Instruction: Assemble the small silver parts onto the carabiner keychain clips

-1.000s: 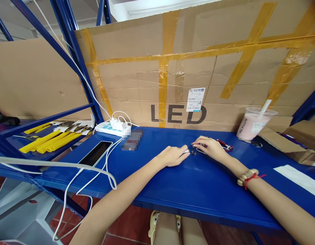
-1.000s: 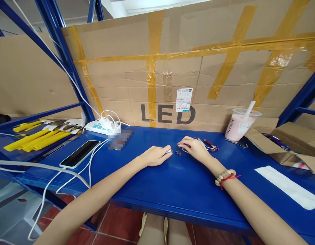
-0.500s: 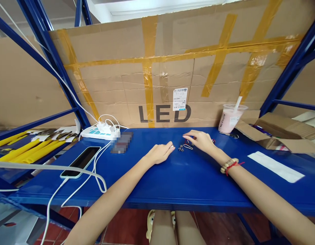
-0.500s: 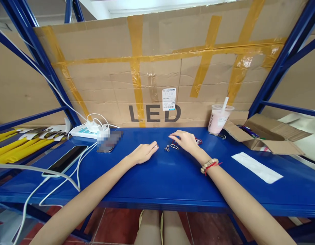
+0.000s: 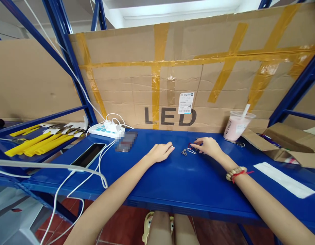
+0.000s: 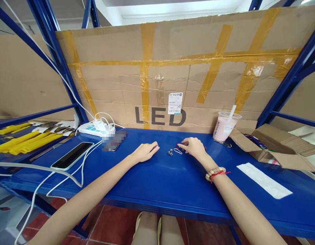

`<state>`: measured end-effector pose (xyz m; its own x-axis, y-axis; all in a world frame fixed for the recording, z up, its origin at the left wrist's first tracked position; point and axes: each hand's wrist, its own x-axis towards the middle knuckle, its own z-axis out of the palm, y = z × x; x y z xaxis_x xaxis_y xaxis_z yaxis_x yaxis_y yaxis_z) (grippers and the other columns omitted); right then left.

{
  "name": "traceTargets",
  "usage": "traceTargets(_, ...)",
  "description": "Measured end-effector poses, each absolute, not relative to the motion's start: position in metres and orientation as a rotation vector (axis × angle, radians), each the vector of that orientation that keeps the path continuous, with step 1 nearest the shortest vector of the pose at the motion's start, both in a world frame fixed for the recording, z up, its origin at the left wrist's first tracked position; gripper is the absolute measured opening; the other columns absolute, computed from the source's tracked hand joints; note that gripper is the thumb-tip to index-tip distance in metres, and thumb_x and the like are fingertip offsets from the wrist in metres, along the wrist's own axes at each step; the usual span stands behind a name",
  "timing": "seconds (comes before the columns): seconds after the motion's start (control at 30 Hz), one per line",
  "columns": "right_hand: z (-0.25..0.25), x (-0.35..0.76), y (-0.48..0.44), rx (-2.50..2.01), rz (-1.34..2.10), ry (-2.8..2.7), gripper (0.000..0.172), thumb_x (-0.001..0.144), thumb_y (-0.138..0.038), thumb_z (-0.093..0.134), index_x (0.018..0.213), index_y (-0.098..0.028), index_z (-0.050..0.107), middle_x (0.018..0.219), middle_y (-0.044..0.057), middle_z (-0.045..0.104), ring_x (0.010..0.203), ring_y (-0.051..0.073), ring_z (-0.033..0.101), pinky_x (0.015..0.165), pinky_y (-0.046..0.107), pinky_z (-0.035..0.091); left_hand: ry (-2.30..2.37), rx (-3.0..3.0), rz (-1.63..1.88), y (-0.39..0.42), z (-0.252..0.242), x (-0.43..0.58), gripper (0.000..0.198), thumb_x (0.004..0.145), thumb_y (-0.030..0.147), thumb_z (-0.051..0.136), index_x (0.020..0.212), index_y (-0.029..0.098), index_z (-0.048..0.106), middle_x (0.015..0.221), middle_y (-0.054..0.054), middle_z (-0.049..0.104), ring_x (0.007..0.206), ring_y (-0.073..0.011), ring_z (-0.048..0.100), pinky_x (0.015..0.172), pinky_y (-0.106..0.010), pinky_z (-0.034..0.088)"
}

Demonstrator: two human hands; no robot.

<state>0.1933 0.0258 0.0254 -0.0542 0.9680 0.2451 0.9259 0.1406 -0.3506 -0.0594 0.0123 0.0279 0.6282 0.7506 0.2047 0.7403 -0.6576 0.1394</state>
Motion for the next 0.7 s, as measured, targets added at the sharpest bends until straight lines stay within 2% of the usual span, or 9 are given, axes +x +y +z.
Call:
traceTargets(0.13, 0.0245, 0.1936, 0.0267, -1.813, 0.367, -1.878, 0.027, 0.071, -0.043, 0.062, 0.073, -0.017, 0.068, 0.063, 0.003, 0.069, 0.05, 0.014, 0.064, 0.047, 0.021, 0.051, 1.374, 2.767, 0.465, 0.0162, 0.027, -0.0645, 0.032, 0.095, 0.036, 0.018, 0.104, 0.021, 0.045, 0.09, -0.005, 0.068, 0.085, -0.0223, 0.065, 0.069, -0.029, 0.046)
traceTargets(0.27, 0.0244, 0.1937, 0.0274, -1.793, 0.517, -1.784, 0.026, 0.068, -0.04, 0.065, 0.07, -0.014, 0.067, 0.064, 0.006, 0.07, 0.057, 0.017, 0.067, 0.046, 0.02, 0.054, 1.373, 2.772, 0.526, 0.0166, 0.0253, -0.0643, 0.032, 0.095, 0.035, 0.018, 0.107, 0.022, 0.044, 0.091, -0.004, 0.068, 0.083, -0.0216, 0.065, 0.069, -0.029, 0.047)
traceTargets(0.7, 0.025, 0.1958, 0.0278, -1.779, 0.538, -1.805, 0.024, 0.064, -0.038, 0.07, 0.07, -0.014, 0.069, 0.06, 0.005, 0.07, 0.057, 0.017, 0.067, 0.05, 0.019, 0.054, 1.364, 2.855, 0.499, 0.0187, 0.0204, -0.0627, 0.031, 0.094, 0.037, 0.023, 0.105, 0.022, 0.048, 0.084, -0.004, 0.069, 0.08, -0.0212, 0.066, 0.067, -0.028, 0.046)
